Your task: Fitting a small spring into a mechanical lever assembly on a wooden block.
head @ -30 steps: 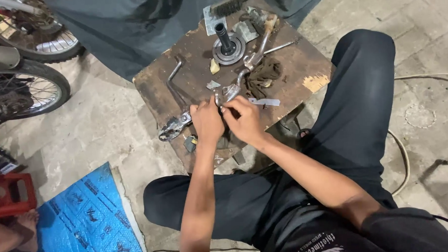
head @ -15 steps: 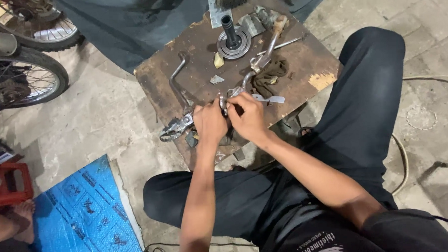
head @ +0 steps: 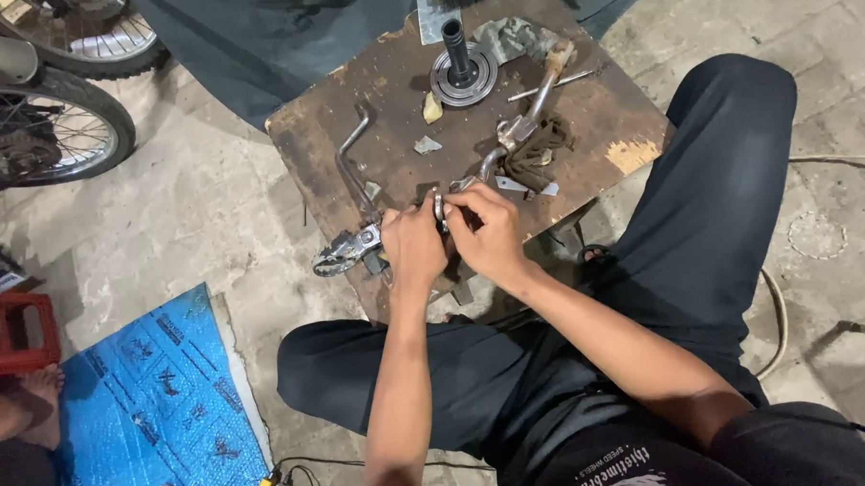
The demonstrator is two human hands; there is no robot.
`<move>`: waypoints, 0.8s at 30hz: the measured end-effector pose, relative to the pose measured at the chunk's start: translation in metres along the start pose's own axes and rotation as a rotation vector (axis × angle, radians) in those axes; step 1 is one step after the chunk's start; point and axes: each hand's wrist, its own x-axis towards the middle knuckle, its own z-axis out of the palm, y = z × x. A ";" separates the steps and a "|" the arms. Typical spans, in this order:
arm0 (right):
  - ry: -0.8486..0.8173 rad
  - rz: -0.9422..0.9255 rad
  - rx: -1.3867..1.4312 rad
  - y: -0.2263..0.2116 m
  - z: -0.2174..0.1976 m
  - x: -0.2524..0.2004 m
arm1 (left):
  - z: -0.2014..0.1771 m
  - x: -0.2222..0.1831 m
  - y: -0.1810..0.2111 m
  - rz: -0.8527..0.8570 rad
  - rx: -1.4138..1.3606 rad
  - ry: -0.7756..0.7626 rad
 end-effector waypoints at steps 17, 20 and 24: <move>-0.053 0.011 -0.060 0.003 -0.007 0.000 | 0.008 -0.007 0.000 -0.026 -0.032 0.079; -0.102 0.029 -0.031 0.002 -0.013 0.003 | -0.008 -0.012 0.010 -0.023 -0.081 0.144; -0.147 0.063 0.036 -0.013 -0.017 0.009 | 0.006 -0.009 -0.002 0.049 -0.089 0.213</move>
